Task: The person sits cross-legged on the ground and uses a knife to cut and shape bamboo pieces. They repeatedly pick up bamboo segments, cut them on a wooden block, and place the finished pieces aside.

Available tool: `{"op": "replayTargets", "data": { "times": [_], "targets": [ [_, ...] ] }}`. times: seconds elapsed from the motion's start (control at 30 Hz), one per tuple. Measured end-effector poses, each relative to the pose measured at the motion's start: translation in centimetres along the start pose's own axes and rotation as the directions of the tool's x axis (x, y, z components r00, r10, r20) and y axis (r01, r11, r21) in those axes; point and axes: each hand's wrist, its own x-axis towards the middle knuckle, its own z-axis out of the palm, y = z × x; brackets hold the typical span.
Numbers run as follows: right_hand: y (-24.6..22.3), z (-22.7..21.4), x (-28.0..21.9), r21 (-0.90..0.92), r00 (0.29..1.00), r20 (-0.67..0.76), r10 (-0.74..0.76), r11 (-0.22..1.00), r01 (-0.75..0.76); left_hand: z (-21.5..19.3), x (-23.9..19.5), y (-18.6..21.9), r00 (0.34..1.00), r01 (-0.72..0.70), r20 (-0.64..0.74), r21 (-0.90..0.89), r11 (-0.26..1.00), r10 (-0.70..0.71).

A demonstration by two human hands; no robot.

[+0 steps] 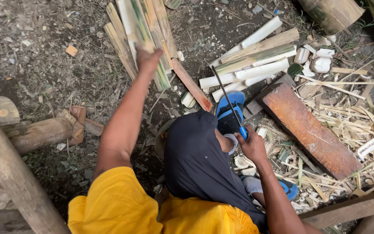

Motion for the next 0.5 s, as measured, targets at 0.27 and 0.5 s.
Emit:
{"op": "replayTargets", "data": {
  "times": [0.27, 0.5],
  "targets": [
    [1.3, 0.5, -0.5, 0.075, 0.994, -0.110, 0.015, 0.997, -0.007, 6.0, -2.0, 2.2, 0.843, -0.514, 0.467, 0.555, 0.654, 0.266],
    [4.1, -0.1, -1.9, 0.401, 0.941, -0.205, 0.269, 0.900, -0.170, 22.9, -7.0, 5.9, 0.390, -0.900, 0.885, 0.308, 0.308, 0.255]
  ]
}}
